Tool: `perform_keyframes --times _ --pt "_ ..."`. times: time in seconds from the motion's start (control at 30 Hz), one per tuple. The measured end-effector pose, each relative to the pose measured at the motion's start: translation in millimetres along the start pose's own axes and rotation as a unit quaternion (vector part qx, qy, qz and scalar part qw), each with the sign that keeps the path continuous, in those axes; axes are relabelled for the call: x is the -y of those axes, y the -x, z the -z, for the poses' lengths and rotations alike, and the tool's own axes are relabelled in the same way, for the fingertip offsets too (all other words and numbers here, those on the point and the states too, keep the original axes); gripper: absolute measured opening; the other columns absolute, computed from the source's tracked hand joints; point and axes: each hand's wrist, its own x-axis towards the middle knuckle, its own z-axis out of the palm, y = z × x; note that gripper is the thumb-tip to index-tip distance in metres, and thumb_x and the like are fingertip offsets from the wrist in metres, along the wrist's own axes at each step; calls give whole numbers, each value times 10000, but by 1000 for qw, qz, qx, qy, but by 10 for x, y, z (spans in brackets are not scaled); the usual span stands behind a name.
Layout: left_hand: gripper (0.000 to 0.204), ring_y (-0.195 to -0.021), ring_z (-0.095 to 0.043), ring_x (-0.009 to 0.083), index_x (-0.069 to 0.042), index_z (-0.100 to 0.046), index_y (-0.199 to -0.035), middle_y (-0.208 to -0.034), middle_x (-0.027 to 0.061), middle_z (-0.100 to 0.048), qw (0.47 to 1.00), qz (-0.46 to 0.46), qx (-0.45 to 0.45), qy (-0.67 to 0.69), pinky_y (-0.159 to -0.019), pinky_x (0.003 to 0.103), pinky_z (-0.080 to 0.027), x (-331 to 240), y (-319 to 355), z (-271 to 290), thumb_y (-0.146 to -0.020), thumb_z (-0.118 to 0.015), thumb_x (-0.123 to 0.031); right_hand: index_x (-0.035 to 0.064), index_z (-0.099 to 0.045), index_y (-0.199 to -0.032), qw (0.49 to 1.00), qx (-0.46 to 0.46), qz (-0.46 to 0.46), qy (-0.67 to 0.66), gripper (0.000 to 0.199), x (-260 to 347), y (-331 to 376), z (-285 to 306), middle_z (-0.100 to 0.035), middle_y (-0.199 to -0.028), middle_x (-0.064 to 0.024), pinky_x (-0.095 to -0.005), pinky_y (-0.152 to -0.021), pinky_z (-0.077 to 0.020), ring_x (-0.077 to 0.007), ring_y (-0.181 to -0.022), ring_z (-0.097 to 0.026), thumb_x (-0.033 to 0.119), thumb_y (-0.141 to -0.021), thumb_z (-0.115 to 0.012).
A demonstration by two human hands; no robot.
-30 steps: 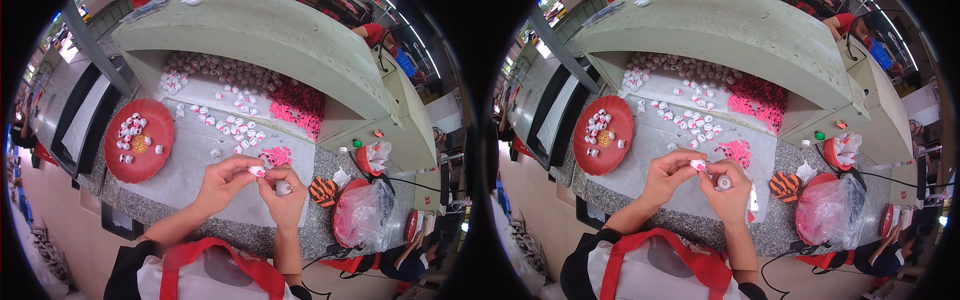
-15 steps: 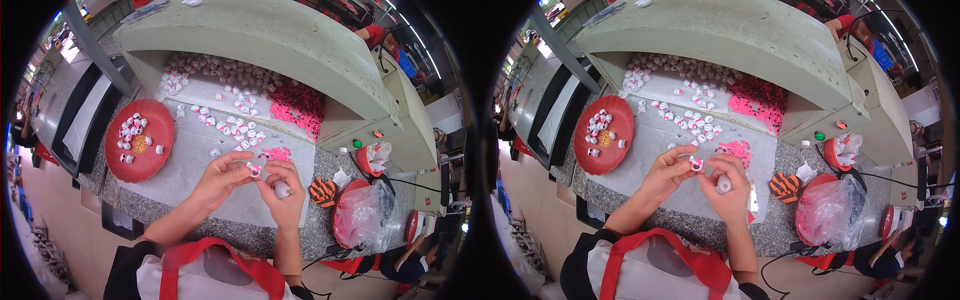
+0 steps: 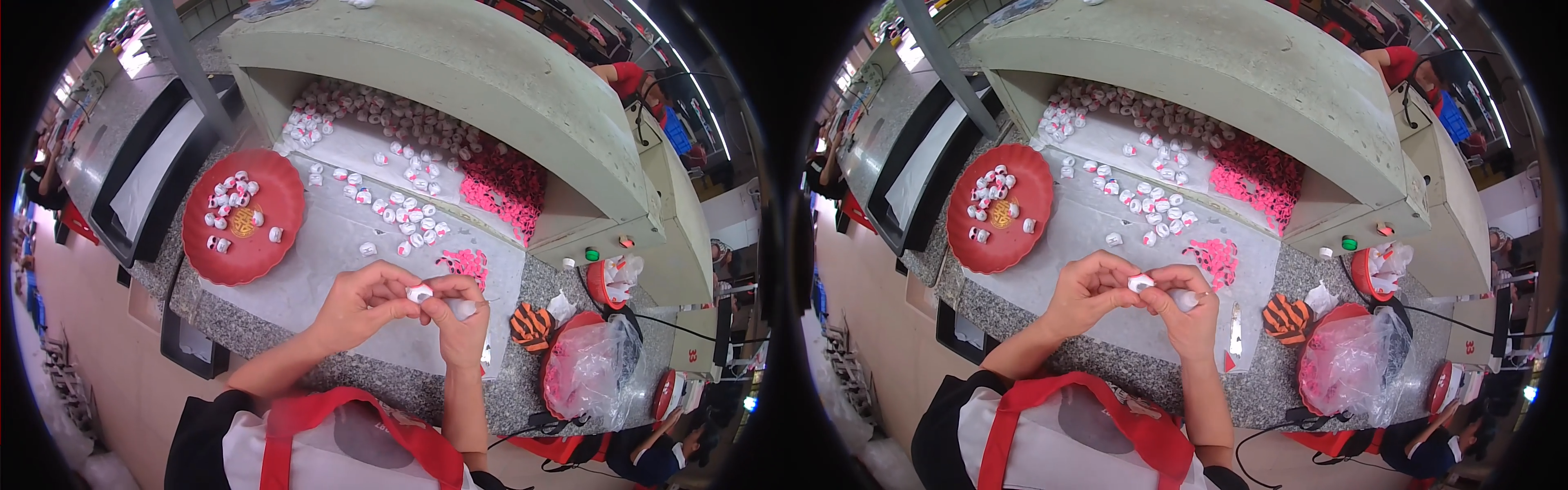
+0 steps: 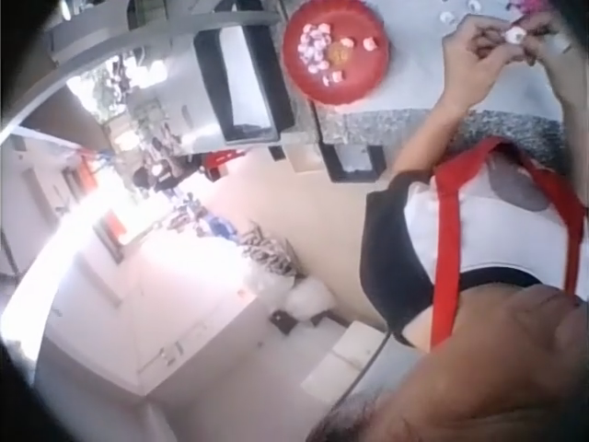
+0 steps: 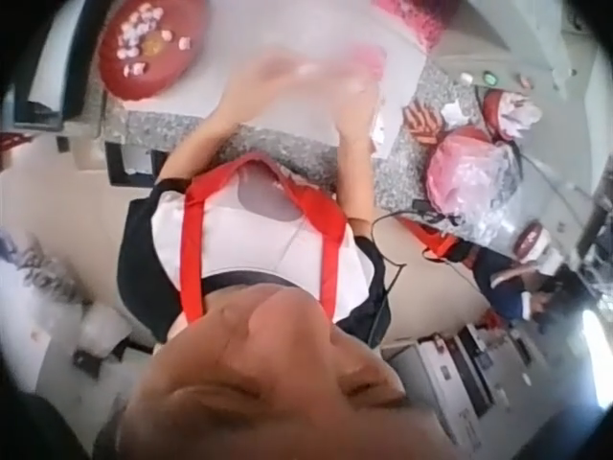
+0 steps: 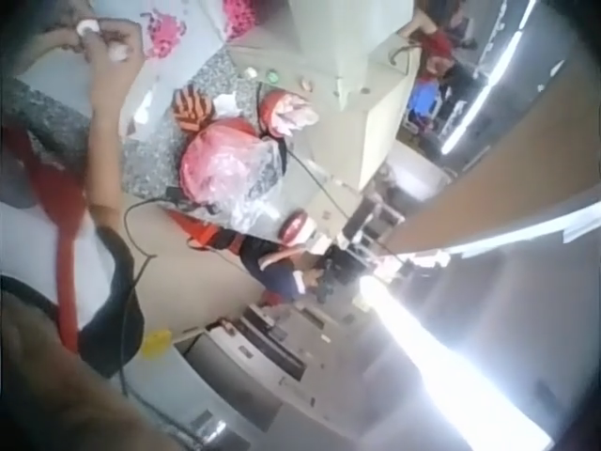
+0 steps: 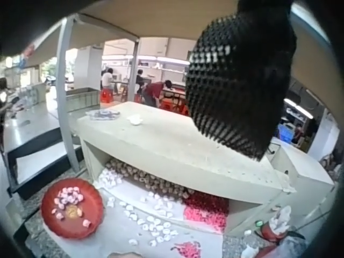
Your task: Applying glue to small toy components and assembling them.
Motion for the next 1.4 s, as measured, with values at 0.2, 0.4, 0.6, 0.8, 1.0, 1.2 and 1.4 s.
perform_keyframes --times 0.2,0.4,0.6,0.8,1.0,1.2,1.4 --pt "199 -794 -606 155 24 -530 -985 -881 117 -612 990 92 -103 21 -696 261 -506 172 74 427 -789 -562 27 -9 -552 -780 995 -18 -85 59 83 -406 -160 -306 -601 -794 -99 -218 -495 -437 -105 -592 -546 32 -748 -616" --pt "227 -803 -580 203 -8 -607 -923 -962 95 -588 798 -96 -374 -463 -691 288 -468 129 -87 1095 -698 -633 1 36 -513 -910 985 -48 -152 71 196 -563 -207 -140 -547 -893 -65 -238 -524 -473 -112 -667 -551 43 -742 -612" --pt "266 -890 -536 267 -43 -621 -904 -913 124 -552 659 -203 -137 -711 -754 359 -459 693 -973 807 -652 -539 -21 88 -406 -1058 999 -13 -48 -11 372 -360 15 -61 -418 -913 -48 -326 -623 -523 -140 -770 -502 -49 -730 -515" --pt "194 -878 -551 254 -47 -611 -823 -819 87 -564 674 -136 -83 -721 -715 351 -467 641 -939 590 -638 -567 -10 55 -396 -1070 993 -109 34 24 381 -149 195 89 -505 -929 -97 -348 -669 -520 -190 -800 -550 -62 -730 -521" --pt "211 -763 -578 250 -56 -619 -864 -843 92 -571 799 -212 -127 -548 -650 344 -478 772 -730 578 -674 -575 25 3 -423 -1012 984 -156 85 -2 309 160 204 76 -580 -903 -192 -305 -622 -511 -211 -690 -602 -61 -737 -549" --pt "212 -780 -576 254 -56 -626 -894 -914 86 -576 850 -113 -92 -507 -651 333 -479 646 -721 646 -692 -587 -3 1 -444 -1028 973 -204 106 27 313 192 298 275 -588 -886 -180 -267 -578 -480 -187 -660 -590 5 -743 -572" --pt "248 -817 -562 242 -84 -616 -923 -864 76 -544 779 -147 -16 -609 -618 333 -483 826 -355 218 -677 -627 -59 -3 -444 -1032 977 -187 92 44 313 176 294 193 -591 -888 -184 -276 -573 -471 -189 -643 -587 32 -749 -573"
